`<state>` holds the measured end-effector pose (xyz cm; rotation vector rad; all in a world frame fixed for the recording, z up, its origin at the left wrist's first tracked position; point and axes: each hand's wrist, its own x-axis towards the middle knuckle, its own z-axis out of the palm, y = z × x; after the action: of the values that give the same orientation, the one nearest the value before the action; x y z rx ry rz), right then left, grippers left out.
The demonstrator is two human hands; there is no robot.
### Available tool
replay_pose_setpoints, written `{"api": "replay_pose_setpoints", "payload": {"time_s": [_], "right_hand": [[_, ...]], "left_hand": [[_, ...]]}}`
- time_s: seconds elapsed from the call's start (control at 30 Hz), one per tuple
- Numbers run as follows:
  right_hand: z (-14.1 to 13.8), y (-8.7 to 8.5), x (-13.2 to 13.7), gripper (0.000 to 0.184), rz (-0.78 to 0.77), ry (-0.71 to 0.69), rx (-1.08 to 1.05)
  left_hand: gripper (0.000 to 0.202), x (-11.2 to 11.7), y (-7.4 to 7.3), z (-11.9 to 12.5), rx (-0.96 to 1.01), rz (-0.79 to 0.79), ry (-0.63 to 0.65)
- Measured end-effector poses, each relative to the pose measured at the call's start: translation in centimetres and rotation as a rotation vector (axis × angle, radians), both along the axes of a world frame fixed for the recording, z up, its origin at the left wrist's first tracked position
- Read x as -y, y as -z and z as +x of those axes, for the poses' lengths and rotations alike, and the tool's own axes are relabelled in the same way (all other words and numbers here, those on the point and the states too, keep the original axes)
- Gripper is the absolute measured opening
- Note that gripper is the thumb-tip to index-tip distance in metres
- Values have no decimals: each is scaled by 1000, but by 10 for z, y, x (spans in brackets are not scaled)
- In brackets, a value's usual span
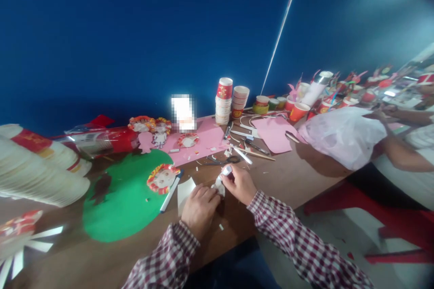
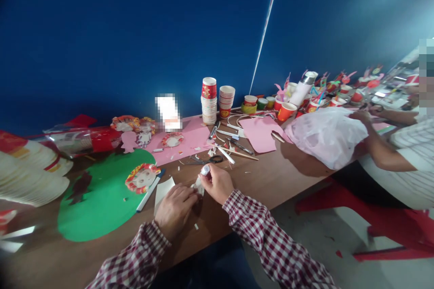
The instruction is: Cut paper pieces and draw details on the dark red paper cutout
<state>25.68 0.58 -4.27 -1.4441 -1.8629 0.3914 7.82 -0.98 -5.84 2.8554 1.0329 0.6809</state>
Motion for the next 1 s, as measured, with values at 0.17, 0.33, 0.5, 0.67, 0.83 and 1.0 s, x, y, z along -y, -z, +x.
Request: {"api": "replay_pose_setpoints", "payload": {"time_s": [0.17,0.33,0.5,0.67,0.83,1.0], "right_hand": [[-1,4,-2,13,-13,1,56],[-2,4,-5,15,-28,2,123],[-4,2,-9,15,-34,-35,198],[-6,0,-12,12,-27,-101,243],[-5,1,-14,11,-18,-122,255],[-5,2,-15,11,-14,-108,259]], "left_hand": [[15,0,2,0,-5,-5,-3],[12,1,1,0,-17,-14,-11],[15,3,-1,1,-27,-41,-26],[21,4,-4,2,-61,-78,-29],[20,5,-5,2,-87,-78,-38],[24,6,-3,2,-83,-91,-33]]}}
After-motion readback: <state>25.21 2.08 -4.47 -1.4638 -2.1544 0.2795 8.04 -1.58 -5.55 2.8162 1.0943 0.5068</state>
